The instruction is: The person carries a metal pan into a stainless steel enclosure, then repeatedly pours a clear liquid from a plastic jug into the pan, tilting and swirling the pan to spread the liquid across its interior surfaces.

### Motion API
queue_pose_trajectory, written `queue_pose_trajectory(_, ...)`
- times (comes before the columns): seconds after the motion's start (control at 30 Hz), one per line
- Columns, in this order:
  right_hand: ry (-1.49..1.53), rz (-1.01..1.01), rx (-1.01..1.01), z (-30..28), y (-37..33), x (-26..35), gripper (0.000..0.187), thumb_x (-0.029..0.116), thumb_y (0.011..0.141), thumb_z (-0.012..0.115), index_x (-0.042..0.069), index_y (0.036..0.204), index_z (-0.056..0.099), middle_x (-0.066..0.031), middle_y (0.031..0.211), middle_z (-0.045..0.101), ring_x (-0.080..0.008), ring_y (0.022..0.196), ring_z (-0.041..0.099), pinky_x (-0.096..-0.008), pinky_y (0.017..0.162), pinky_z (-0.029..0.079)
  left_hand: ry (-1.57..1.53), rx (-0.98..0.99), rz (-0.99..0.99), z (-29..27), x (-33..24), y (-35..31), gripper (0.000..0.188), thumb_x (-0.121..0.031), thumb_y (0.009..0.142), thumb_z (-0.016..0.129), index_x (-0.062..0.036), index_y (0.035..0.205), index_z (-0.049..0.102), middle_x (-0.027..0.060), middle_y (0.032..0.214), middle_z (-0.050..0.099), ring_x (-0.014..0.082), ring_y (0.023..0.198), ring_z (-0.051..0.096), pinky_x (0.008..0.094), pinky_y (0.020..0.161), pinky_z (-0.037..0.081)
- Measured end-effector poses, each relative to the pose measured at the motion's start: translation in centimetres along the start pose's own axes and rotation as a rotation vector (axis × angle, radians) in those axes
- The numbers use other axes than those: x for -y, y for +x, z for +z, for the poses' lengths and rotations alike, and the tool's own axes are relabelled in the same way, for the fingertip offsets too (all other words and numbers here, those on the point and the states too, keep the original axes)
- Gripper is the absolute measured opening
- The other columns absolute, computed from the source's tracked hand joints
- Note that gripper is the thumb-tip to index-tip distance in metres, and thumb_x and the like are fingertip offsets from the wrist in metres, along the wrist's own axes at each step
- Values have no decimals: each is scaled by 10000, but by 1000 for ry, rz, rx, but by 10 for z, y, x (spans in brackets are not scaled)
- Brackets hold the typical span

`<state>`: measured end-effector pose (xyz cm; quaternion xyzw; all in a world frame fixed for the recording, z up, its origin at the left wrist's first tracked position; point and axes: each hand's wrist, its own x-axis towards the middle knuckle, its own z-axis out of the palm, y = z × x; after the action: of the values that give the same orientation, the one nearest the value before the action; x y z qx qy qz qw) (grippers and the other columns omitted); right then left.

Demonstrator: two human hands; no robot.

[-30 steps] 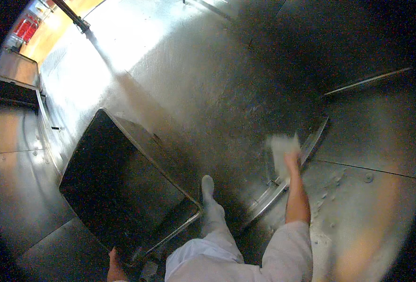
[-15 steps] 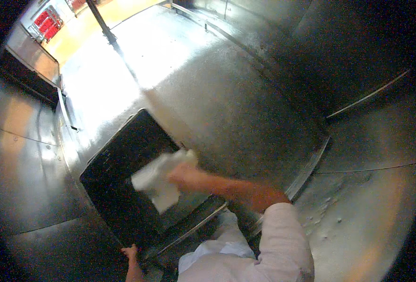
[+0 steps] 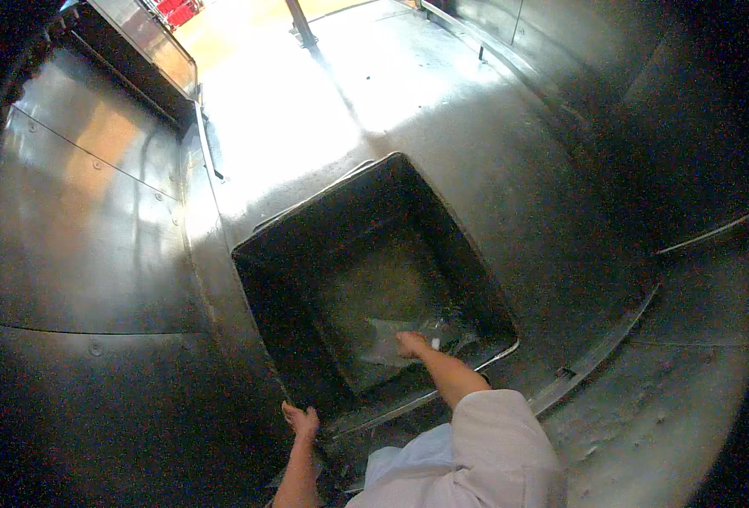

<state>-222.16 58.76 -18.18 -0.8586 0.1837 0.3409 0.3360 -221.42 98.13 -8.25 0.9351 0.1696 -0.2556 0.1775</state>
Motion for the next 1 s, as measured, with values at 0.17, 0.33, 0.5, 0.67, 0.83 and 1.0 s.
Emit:
queue_pose_trajectory(0.17, 582, 11, 115, -21, -52, 28, 423, 169, 675, 775, 60, 1051, 613, -28, 913, 640, -108, 765, 574, -278, 635, 456, -9, 114, -137, 8, 41, -18, 889, -212, 801, 614, 80, 1431, 60, 271, 1489, 176, 385, 1397, 173, 471, 1145, 165)
queue_pose_trajectory(0.33, 1224, -213, -131, -94, -150, 45, 290, 131, 736, 742, 82, 974, 584, 21, 923, 585, -98, 822, 537, -264, 740, 449, -33, 96, -279, 9, 77, -21, 844, -209, 779, 657, 70, 1384, 139, 282, 1423, 277, 406, 1347, 278, 447, 1116, 251)
queue_pose_trajectory(0.5, 1010, -172, -676, -147, -273, -58, 212, 124, 791, 697, 109, 931, 539, 27, 876, 542, -89, 838, 519, -276, 770, 450, -73, 149, -212, 12, 85, 10, 817, -214, 753, 701, 42, 1325, 177, 272, 1352, 362, 383, 1250, 418, 441, 1046, 360)
queue_pose_trajectory(0.67, 1053, 155, -935, -191, -441, -176, 342, 225, 853, 662, 34, 1108, 540, -43, 1008, 573, -166, 951, 526, -296, 811, 452, -263, 113, -544, 30, 111, 44, 887, -209, 738, 732, 32, 1332, 118, 269, 1334, 395, 361, 1208, 466, 431, 1012, 399)
queue_pose_trajectory(0.83, 845, 747, -983, -121, -516, -364, 506, 149, 662, 805, 14, 1083, 560, -87, 1036, 615, -230, 952, 591, -334, 809, 488, 6, 5, -620, 59, 76, 28, 923, -256, 706, 776, 23, 1338, 164, 268, 1342, 395, 376, 1203, 473, 445, 1006, 406)
queue_pose_trajectory(1.0, 274, 934, -370, -60, -402, -527, 465, 75, 681, 693, 5, 1125, 576, -70, 904, 635, -176, 790, 596, -330, 650, 494, 70, 31, -643, 66, 67, 0, 1047, -305, 683, 797, 40, 1400, 115, 281, 1367, 368, 400, 1251, 420, 445, 1042, 371)
